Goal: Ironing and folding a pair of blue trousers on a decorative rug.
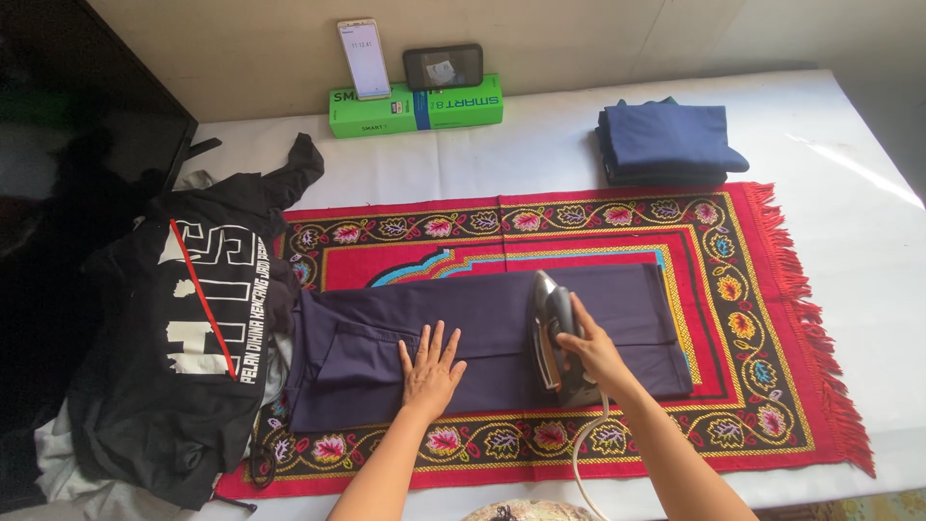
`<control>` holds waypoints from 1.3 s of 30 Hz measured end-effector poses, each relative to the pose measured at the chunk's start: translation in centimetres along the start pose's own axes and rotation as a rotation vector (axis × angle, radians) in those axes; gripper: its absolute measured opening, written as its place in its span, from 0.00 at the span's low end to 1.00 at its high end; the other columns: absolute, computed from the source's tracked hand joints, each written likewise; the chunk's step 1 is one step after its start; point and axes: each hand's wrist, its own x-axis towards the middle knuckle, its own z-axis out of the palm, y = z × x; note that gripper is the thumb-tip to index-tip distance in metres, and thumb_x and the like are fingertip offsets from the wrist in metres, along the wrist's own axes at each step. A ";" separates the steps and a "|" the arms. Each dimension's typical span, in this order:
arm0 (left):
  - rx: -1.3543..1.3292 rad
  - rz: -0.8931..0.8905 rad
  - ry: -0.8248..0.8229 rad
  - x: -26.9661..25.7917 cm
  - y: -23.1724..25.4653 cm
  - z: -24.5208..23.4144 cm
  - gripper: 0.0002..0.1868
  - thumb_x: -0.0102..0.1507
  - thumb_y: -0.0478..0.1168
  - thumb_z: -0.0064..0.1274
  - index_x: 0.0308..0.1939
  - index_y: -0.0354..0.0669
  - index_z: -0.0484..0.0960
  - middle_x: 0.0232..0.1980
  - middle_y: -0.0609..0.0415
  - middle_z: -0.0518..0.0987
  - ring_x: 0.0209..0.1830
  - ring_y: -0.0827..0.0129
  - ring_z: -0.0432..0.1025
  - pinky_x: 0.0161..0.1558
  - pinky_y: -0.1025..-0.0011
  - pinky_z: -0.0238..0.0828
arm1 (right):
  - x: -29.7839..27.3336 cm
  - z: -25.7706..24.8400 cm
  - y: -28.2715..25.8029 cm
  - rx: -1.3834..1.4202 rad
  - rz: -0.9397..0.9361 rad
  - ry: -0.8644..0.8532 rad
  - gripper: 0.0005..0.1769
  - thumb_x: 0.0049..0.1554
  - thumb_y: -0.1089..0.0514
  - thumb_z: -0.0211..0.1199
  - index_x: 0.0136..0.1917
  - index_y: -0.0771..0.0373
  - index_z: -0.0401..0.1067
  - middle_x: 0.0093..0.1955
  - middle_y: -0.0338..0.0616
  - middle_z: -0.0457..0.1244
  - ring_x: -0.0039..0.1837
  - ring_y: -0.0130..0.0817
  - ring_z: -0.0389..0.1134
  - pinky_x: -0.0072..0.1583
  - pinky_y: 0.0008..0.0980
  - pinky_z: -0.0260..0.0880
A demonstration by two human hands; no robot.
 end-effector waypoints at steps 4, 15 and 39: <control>0.011 0.004 0.005 -0.1 0.1 -0.4 0.35 0.70 0.61 0.34 0.80 0.65 0.47 0.84 0.57 0.42 0.83 0.59 0.36 0.75 0.36 0.25 | -0.3 -0.1 0.2 -0.033 -0.069 -0.191 0.49 0.56 0.65 0.64 0.83 0.35 0.49 0.41 0.38 0.64 0.34 0.25 0.63 0.40 0.28 0.67; -0.022 -0.015 -0.022 -0.1 0.2 -0.5 0.36 0.70 0.61 0.37 0.80 0.66 0.46 0.84 0.58 0.41 0.84 0.59 0.35 0.75 0.37 0.24 | -1.0 0.8 -2.0 -0.124 -0.018 -0.258 0.46 0.57 0.64 0.64 0.82 0.34 0.53 0.44 0.35 0.65 0.36 0.22 0.61 0.42 0.26 0.67; -0.144 -0.418 0.040 0.9 -8.0 -0.7 0.41 0.68 0.62 0.38 0.82 0.58 0.43 0.85 0.52 0.37 0.84 0.50 0.28 0.70 0.29 0.16 | 1.5 3.8 -3.3 -0.229 -0.050 -0.382 0.45 0.58 0.63 0.63 0.82 0.35 0.54 0.41 0.41 0.63 0.37 0.28 0.61 0.42 0.29 0.67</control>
